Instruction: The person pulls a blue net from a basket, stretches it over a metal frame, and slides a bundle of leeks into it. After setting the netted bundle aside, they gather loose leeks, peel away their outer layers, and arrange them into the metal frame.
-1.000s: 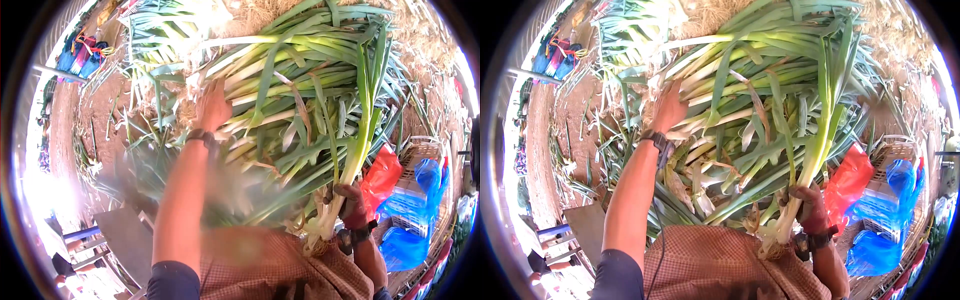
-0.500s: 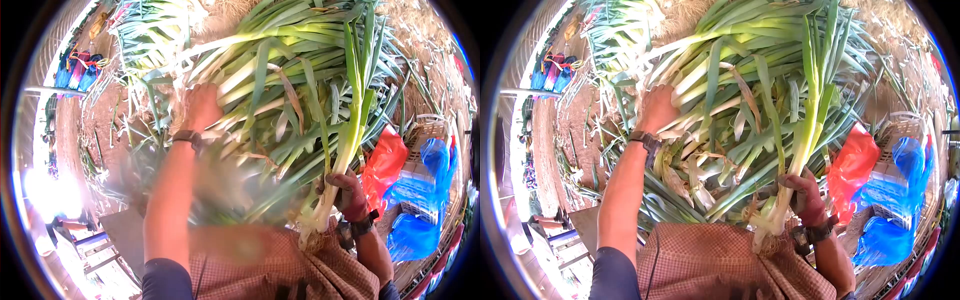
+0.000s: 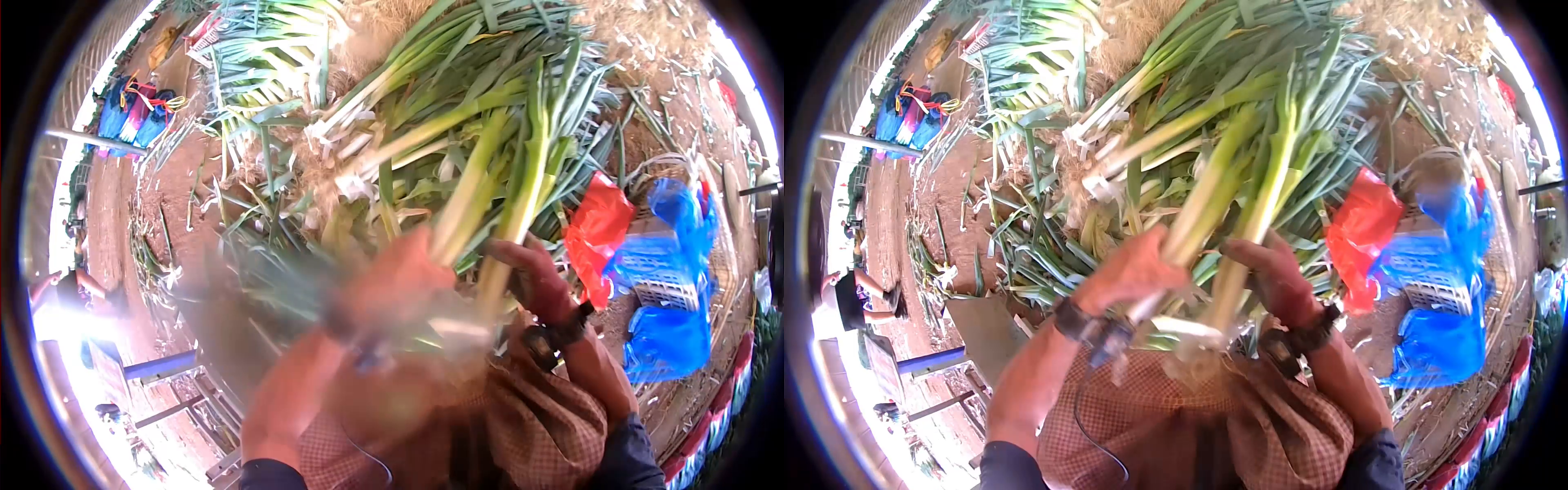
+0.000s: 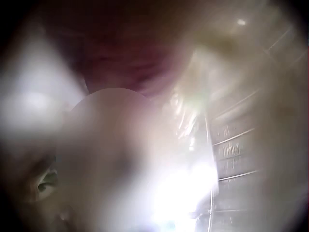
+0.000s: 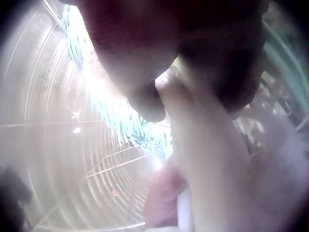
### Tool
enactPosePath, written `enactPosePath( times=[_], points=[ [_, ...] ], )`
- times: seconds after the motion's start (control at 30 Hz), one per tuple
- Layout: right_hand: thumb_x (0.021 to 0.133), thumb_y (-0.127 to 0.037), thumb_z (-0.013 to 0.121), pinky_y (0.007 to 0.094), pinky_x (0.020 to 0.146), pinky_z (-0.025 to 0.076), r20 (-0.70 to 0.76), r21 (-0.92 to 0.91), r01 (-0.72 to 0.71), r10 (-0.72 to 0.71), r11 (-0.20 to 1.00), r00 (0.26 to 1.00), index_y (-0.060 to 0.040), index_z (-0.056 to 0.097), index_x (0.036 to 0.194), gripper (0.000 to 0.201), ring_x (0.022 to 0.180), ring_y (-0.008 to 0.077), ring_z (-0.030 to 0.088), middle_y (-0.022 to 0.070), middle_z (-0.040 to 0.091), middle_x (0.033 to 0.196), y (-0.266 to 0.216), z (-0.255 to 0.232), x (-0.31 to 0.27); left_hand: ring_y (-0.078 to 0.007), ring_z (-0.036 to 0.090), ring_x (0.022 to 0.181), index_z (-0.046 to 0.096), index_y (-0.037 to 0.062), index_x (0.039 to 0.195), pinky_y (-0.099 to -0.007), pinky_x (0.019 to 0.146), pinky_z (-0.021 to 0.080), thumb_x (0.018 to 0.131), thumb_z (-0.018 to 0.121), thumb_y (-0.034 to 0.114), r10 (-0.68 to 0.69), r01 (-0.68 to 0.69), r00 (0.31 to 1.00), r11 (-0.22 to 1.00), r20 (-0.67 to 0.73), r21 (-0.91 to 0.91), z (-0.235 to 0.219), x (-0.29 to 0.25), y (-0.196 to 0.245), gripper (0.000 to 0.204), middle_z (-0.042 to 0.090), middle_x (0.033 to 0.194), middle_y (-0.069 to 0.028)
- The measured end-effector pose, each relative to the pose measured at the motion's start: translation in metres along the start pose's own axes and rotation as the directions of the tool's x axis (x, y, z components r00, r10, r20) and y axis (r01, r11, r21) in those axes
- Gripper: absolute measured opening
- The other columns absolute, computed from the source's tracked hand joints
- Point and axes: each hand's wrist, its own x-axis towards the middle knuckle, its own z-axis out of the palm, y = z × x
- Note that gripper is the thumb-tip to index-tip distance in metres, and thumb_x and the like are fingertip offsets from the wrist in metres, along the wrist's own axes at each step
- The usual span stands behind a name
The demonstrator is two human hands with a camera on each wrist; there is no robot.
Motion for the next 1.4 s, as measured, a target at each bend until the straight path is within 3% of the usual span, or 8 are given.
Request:
enactPosePath(
  times=[0.27, 0.57, 0.67, 1.07, 1.13, 1.23, 1.33, 1.4],
  points=[
    [0.098, -0.020, 0.060, 0.0394, 0.084, 0.058, 0.131, 0.139, -0.283, 0.266, 0.949, 0.955, 0.0028, 0.063, 0.113, 0.027, 0.088, 0.0255, 0.070, 0.0149, 0.071, 0.100, 0.042, -0.034, -0.018, -0.0242, 0.071, 0.093, 0.055, -0.0021, 0.131, -0.0338, 0.079, 0.059, 0.090, 0.070, 0.029, 0.099, -0.105, 0.970, 0.994, 0.222, 0.017, 0.068, -0.046, -0.006, 0.054, 0.069, 0.118, -0.0213],
    [0.089, -0.012, 0.071, 0.0374, 0.081, 0.057, 0.064, 0.175, -0.212, 0.204, 0.961, 0.977, 0.0009, 0.061, 0.117, 0.032, 0.088, 0.0210, 0.067, 0.0092, 0.068, 0.098, 0.061, -0.057, -0.010, -0.0360, 0.070, 0.086, 0.069, 0.0024, 0.111, -0.0457, 0.080, 0.054, 0.088, 0.071, 0.024, 0.496, -0.082, 0.631, 0.807, -0.596, 0.585, 0.006, 0.099, -0.063, 0.031, 0.071, 0.094, -0.0193],
    [0.087, -0.009, 0.072, 0.0382, 0.081, 0.057, 0.067, 0.177, -0.181, 0.171, 0.967, 0.983, 0.0009, 0.060, 0.118, 0.034, 0.089, 0.0211, 0.067, 0.0087, 0.067, 0.098, 0.057, -0.056, -0.010, -0.0327, 0.070, 0.086, 0.065, 0.0015, 0.119, -0.0437, 0.078, 0.054, 0.089, 0.071, 0.026, -0.110, 0.181, 0.958, 0.949, -0.265, 0.259, 0.000, 0.090, -0.023, 0.039, 0.070, 0.100, -0.0194],
    [0.102, -0.047, 0.052, 0.0448, 0.098, 0.051, 0.300, 0.271, -0.235, 0.150, 0.934, 0.942, -0.0034, 0.060, 0.124, 0.049, 0.105, 0.0288, 0.065, 0.0145, 0.069, 0.113, 0.080, -0.070, -0.017, -0.0347, 0.069, 0.094, 0.020, -0.0005, 0.156, -0.0399, 0.082, 0.058, 0.087, 0.068, 0.014, 0.179, -0.188, 0.982, 0.965, 0.064, 0.182, 0.148, -0.024, -0.045, 0.085, 0.043, 0.148, -0.0258],
    [0.103, -0.035, 0.056, 0.0412, 0.092, 0.054, 0.138, 0.142, -0.149, 0.130, 0.978, 0.982, -0.0034, 0.061, 0.122, 0.037, 0.102, 0.0292, 0.066, 0.0151, 0.068, 0.112, 0.055, -0.061, -0.033, -0.0370, 0.066, 0.077, 0.014, 0.0021, 0.156, -0.0469, 0.069, 0.058, 0.086, 0.063, 0.014, 0.694, -0.687, 0.616, 0.705, -0.373, 0.175, 0.195, -0.016, -0.075, 0.086, 0.044, 0.142, -0.0294],
    [0.098, -0.030, 0.060, 0.0371, 0.085, 0.056, 0.403, -0.747, 0.627, -0.600, 0.221, 0.692, -0.0043, 0.061, 0.118, 0.033, 0.091, 0.0237, 0.067, 0.0107, 0.068, 0.100, 0.043, -0.080, -0.040, -0.0426, 0.066, 0.083, 0.007, -0.0046, 0.156, -0.0499, 0.070, 0.054, 0.086, 0.062, 0.018, 0.400, -0.404, 0.913, 0.862, -0.079, -0.306, 0.166, -0.073, 0.011, 0.092, 0.053, 0.123, -0.0334],
    [0.095, -0.027, 0.062, 0.0378, 0.085, 0.056, 0.252, 0.109, -0.062, 0.033, 0.992, 0.967, -0.0030, 0.060, 0.124, 0.038, 0.095, 0.0218, 0.065, 0.0091, 0.065, 0.106, -0.044, -0.021, -0.095, -0.0517, 0.060, 0.102, 0.019, -0.0077, 0.151, -0.0574, 0.088, 0.051, 0.087, 0.061, 0.013, 0.558, -0.606, 0.703, 0.795, -0.441, 0.040, 0.167, -0.111, 0.069, 0.080, 0.046, 0.135, -0.0381],
    [0.093, -0.027, 0.063, 0.0376, 0.087, 0.056, 0.112, -0.217, 0.475, -0.461, 0.853, 0.880, -0.0037, 0.060, 0.125, 0.040, 0.099, 0.0221, 0.065, 0.0101, 0.066, 0.111, -0.045, -0.097, -0.059, -0.0528, 0.059, 0.103, 0.017, -0.0099, 0.151, -0.0540, 0.087, 0.054, 0.089, 0.062, 0.015, 0.538, -0.561, 0.728, 0.824, -0.424, 0.083, 0.149, -0.161, 0.115, 0.081, 0.035, 0.142, -0.0422]
  ],
)
